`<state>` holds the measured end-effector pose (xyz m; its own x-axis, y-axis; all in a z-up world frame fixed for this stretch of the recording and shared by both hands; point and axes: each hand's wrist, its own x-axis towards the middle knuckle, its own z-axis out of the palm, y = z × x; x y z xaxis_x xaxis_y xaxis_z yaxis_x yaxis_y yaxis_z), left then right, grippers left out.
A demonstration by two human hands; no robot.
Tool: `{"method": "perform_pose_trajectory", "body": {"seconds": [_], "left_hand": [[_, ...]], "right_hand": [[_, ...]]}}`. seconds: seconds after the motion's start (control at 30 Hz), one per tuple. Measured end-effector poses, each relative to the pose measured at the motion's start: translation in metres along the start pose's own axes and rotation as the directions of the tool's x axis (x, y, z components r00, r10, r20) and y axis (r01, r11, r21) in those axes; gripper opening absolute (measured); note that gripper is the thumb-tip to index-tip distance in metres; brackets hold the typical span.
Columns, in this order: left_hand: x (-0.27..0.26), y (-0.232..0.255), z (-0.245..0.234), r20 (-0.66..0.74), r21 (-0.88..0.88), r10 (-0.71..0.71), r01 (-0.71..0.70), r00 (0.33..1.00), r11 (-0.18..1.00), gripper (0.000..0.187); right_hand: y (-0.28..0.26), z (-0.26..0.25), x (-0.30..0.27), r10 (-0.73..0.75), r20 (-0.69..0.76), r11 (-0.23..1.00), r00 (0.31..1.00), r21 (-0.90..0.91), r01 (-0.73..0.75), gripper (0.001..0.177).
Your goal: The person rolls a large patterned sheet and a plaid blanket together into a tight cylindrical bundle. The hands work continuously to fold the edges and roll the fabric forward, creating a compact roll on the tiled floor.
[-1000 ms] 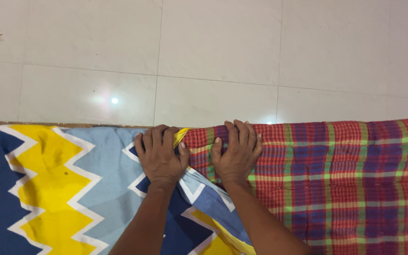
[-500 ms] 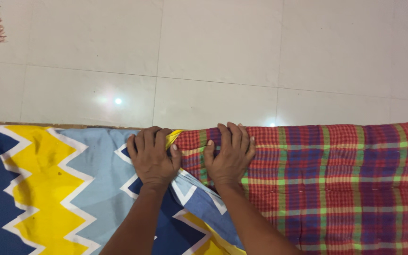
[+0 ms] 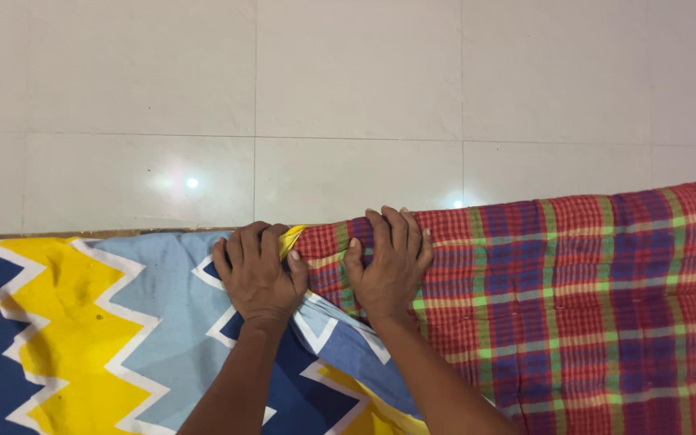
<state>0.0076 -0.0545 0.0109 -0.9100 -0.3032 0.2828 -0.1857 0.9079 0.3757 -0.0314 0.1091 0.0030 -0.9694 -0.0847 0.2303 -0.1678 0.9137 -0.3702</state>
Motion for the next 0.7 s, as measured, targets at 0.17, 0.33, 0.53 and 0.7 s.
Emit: {"method": "perform_pose_trajectory", "body": {"seconds": [0.17,0.33,0.53,0.7], "left_hand": [[0.0,-0.002,0.002,-0.028,-0.012,0.024,-0.024,0.999,1.0,0.035],[0.0,-0.004,0.002,-0.009,-0.028,0.013,-0.014,1.0,1.0,0.035],[0.0,-0.007,-0.001,-0.039,-0.102,0.006,-0.01,0.999,0.995,0.041],[-0.001,-0.007,0.002,-0.083,-0.156,-0.005,-0.008,0.997,0.988,0.041]], "right_hand": [[-0.017,0.008,-0.007,-0.015,-0.056,0.998,0.998,-0.061,0.011,0.043],[-0.034,0.009,-0.007,-0.097,0.031,0.995,0.995,0.022,0.096,0.04],[-0.049,0.008,-0.007,-0.06,-0.038,0.998,0.997,0.029,0.061,0.042],[-0.047,0.012,-0.006,-0.049,-0.059,0.998,0.997,0.03,0.051,0.04]]}}
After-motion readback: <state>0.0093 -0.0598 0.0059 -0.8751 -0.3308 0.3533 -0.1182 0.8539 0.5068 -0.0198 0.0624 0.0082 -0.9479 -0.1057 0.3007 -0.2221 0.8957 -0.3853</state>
